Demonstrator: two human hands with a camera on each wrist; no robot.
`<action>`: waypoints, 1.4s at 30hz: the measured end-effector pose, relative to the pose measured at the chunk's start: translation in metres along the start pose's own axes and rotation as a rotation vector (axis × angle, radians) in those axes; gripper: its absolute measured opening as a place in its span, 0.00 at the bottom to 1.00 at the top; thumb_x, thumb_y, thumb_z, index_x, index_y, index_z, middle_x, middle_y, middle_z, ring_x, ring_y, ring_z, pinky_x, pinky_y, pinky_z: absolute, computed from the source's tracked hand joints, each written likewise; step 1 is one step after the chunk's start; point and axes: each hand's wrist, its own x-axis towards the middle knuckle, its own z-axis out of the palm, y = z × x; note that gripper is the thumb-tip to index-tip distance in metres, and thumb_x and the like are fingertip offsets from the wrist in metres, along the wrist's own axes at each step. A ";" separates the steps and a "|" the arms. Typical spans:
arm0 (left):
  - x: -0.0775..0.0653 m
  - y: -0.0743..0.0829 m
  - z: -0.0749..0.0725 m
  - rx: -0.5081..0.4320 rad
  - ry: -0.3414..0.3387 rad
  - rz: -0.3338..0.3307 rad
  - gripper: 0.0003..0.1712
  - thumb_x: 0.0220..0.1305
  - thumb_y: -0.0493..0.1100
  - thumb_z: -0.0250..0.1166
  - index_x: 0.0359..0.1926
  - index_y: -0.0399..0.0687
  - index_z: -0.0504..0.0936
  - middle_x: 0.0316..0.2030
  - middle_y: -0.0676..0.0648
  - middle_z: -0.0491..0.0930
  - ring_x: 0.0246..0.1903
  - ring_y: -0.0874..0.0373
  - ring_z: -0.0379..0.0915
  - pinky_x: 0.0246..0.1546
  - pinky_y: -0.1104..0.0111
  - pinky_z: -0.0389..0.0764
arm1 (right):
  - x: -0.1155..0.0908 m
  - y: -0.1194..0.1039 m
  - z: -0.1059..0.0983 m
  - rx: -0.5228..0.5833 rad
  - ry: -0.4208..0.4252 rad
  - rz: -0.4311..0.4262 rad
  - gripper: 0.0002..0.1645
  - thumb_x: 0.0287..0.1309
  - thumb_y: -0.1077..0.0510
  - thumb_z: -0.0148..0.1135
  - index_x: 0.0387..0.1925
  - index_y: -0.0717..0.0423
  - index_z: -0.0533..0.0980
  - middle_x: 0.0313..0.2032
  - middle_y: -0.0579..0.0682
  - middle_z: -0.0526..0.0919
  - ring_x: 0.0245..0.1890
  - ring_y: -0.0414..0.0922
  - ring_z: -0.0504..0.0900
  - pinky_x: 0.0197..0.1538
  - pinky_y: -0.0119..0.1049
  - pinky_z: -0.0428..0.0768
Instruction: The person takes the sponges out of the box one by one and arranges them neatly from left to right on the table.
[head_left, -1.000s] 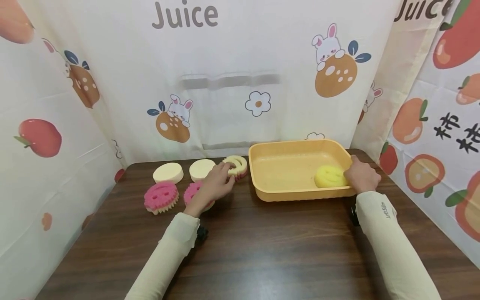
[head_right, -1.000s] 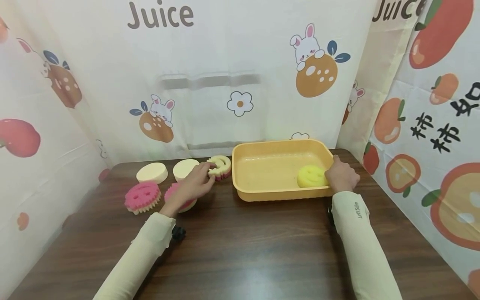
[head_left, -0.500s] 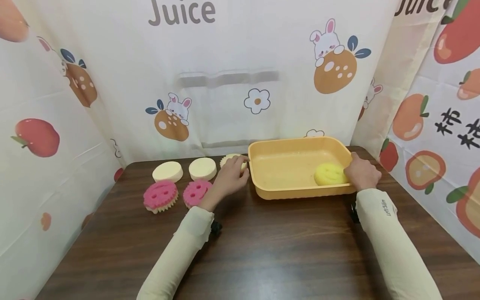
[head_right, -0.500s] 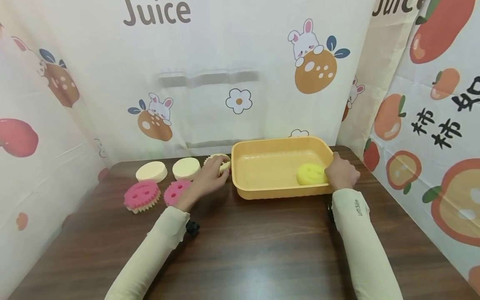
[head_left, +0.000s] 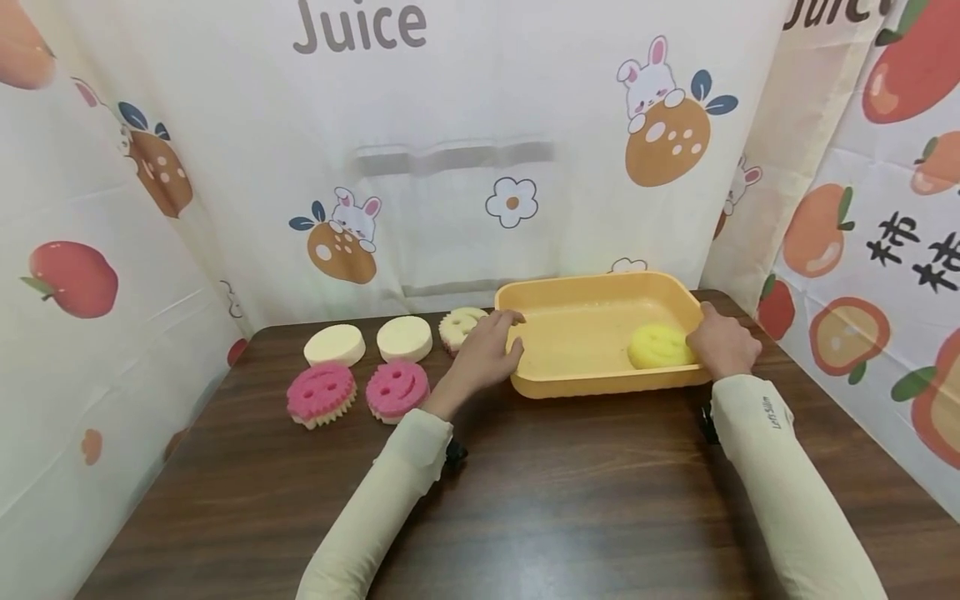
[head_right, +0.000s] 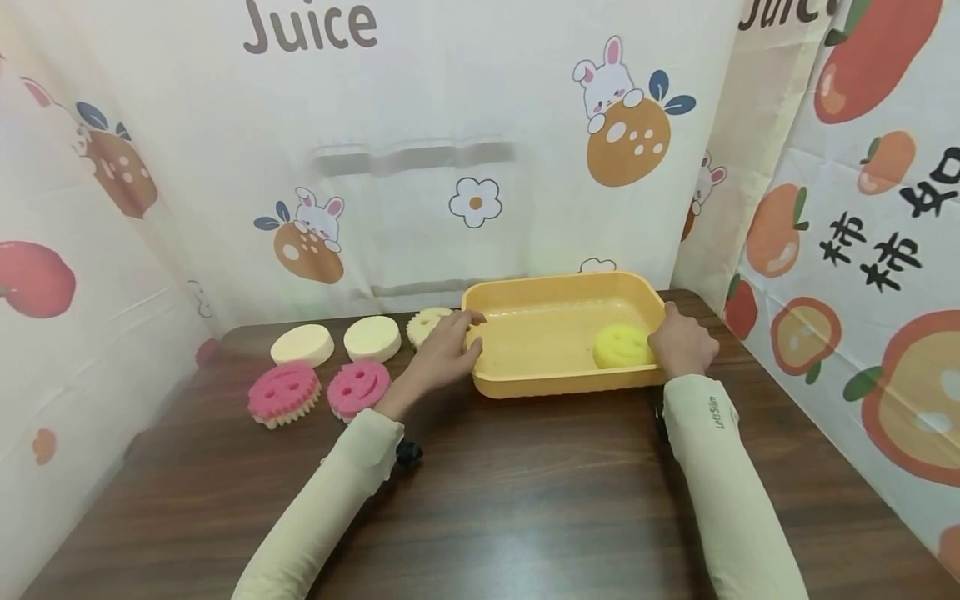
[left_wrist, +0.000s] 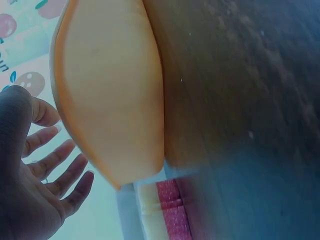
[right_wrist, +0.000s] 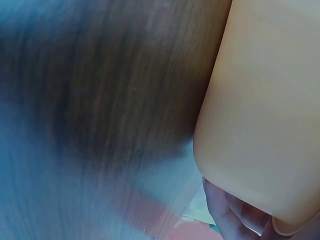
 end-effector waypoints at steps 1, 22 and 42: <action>0.001 0.001 0.001 0.003 -0.001 0.003 0.19 0.69 0.43 0.55 0.58 0.43 0.75 0.54 0.41 0.78 0.52 0.45 0.73 0.55 0.54 0.75 | 0.000 0.000 0.000 0.002 0.001 -0.001 0.42 0.61 0.57 0.43 0.76 0.59 0.48 0.54 0.77 0.72 0.46 0.72 0.76 0.44 0.68 0.71; 0.019 0.021 0.018 0.026 -0.013 0.053 0.17 0.69 0.43 0.54 0.57 0.47 0.76 0.54 0.43 0.80 0.51 0.46 0.76 0.51 0.54 0.76 | 0.003 0.005 -0.001 -0.003 0.031 -0.006 0.41 0.62 0.57 0.42 0.76 0.59 0.50 0.52 0.76 0.74 0.44 0.72 0.77 0.44 0.67 0.72; 0.041 0.034 0.034 0.063 -0.114 0.053 0.19 0.72 0.45 0.52 0.61 0.49 0.73 0.53 0.45 0.78 0.53 0.45 0.74 0.46 0.55 0.78 | 0.003 0.004 0.002 0.018 0.025 0.000 0.40 0.62 0.57 0.43 0.75 0.57 0.51 0.52 0.75 0.74 0.44 0.69 0.76 0.46 0.69 0.71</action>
